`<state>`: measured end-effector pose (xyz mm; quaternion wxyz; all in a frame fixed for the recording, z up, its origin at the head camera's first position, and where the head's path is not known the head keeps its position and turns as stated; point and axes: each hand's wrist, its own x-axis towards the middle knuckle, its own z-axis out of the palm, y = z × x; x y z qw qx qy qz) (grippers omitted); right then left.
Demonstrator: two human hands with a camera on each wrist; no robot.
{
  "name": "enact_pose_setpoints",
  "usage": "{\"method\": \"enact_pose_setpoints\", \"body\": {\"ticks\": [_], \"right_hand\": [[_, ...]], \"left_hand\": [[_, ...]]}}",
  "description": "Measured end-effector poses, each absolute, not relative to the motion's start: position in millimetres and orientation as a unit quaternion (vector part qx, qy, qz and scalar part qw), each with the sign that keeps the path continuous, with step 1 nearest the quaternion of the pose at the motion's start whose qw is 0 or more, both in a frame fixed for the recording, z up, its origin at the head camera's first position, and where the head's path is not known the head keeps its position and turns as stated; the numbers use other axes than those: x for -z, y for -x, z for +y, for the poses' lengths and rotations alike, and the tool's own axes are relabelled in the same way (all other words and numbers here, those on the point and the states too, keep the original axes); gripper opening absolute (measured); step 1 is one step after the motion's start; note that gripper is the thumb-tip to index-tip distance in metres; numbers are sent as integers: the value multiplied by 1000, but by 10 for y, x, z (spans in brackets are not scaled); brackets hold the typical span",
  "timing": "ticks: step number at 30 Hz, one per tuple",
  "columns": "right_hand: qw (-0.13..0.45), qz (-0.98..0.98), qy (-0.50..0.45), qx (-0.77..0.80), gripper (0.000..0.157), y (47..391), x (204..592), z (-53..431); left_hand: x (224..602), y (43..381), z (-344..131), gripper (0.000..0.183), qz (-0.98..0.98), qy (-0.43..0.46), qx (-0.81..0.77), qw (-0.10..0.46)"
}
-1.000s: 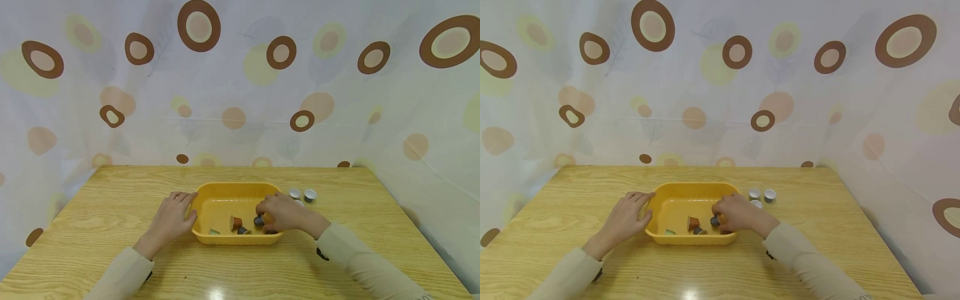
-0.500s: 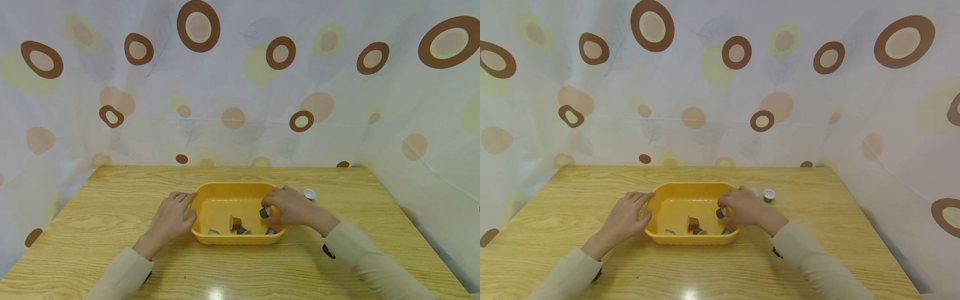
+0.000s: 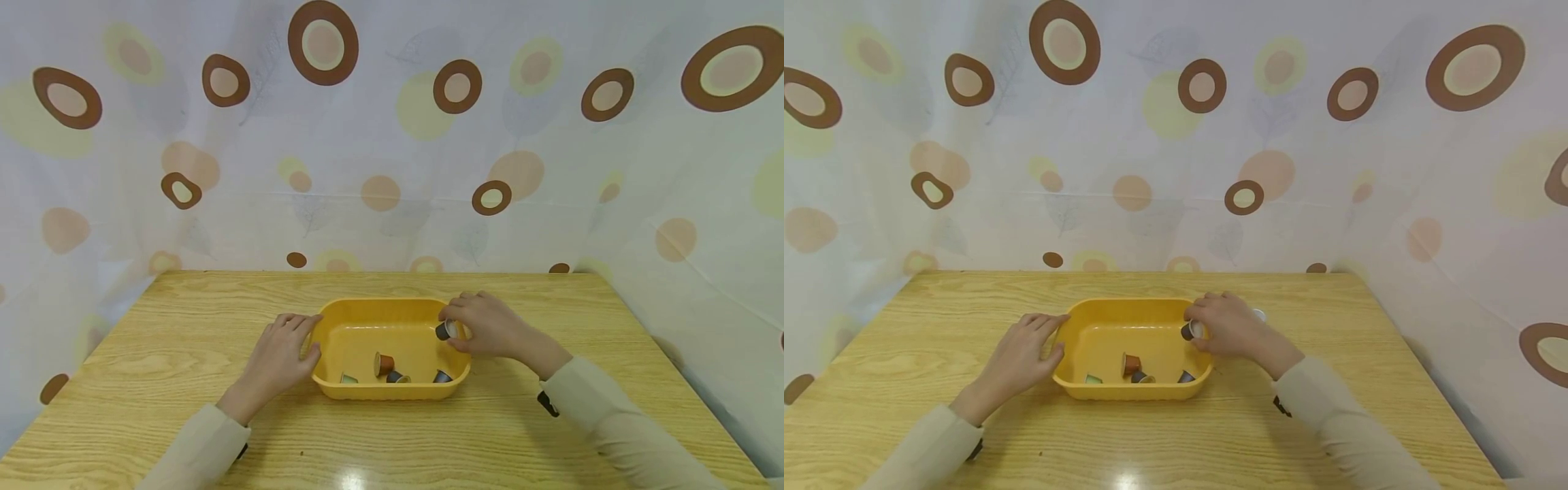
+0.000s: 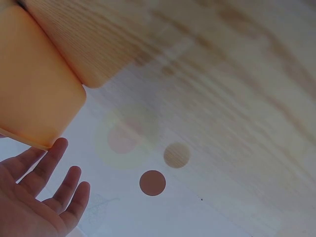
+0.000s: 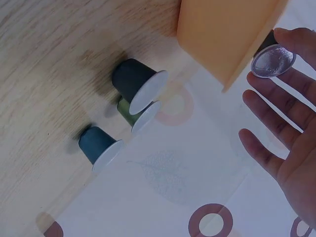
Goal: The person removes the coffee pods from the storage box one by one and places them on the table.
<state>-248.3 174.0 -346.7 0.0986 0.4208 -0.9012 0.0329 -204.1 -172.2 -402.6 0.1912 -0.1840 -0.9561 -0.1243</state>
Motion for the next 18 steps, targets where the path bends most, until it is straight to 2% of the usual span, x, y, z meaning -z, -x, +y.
{"method": "enact_pose_setpoints", "body": {"ticks": [18], "right_hand": [[113, -918, -379, -34, 33, 2544, 3357, 1983]], "left_hand": [[4025, 2041, -1722, 43, -957, 181, 127, 187]]}}
